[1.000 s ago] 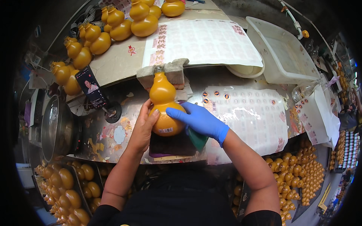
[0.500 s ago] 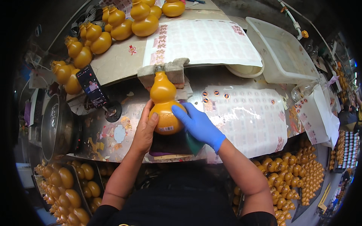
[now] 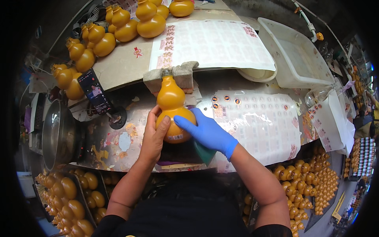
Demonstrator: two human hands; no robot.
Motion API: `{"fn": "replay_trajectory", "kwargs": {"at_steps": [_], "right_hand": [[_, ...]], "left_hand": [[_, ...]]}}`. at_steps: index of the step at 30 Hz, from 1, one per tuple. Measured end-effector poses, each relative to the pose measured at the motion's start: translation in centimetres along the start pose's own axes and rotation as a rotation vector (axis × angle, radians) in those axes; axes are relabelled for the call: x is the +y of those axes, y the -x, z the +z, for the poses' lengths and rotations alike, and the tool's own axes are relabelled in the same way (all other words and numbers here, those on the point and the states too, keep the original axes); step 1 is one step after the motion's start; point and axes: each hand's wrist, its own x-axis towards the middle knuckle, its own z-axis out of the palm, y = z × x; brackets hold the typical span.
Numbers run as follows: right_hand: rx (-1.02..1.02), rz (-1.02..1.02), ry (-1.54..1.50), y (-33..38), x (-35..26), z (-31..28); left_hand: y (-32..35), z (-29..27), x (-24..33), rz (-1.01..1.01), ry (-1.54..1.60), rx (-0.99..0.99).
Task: The person scrubs the surface of a yellow gourd using a green sponge while wearing blue gloves. They rotate the gourd to clean different sides and occasionally dip the sponge into a metal bowl of water. The person handles multiple gourds one at a time, placing them on a workbench and then moving them aside after cleaning.
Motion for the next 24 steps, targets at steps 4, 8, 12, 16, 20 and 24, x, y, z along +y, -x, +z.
{"fn": "replay_trajectory", "kwargs": {"at_steps": [4, 8, 12, 16, 20, 24], "right_hand": [[0.017, -0.003, -0.028, 0.2, 0.3, 0.2], [0.011, -0.017, -0.034, 0.3, 0.3, 0.2], [0.007, 0.013, 0.016, 0.0, -0.2, 0.1], [0.005, -0.011, -0.025, -0.2, 0.2, 0.0], [0.022, -0.014, -0.019, -0.1, 0.4, 0.3], [0.069, -0.022, -0.090, 0.1, 0.7, 0.6]], "left_hand": [[0.0, 0.1, -0.3, 0.014, 0.013, 0.019], [-0.2, -0.1, -0.5, 0.019, -0.003, 0.023], [-0.3, -0.5, -0.5, -0.005, 0.013, 0.015], [-0.3, -1.1, 0.1, -0.104, 0.152, -0.032], [0.0, -0.9, -0.5, 0.027, -0.100, -0.068], [-0.2, -1.2, -1.1, 0.018, -0.028, -0.066]]}}
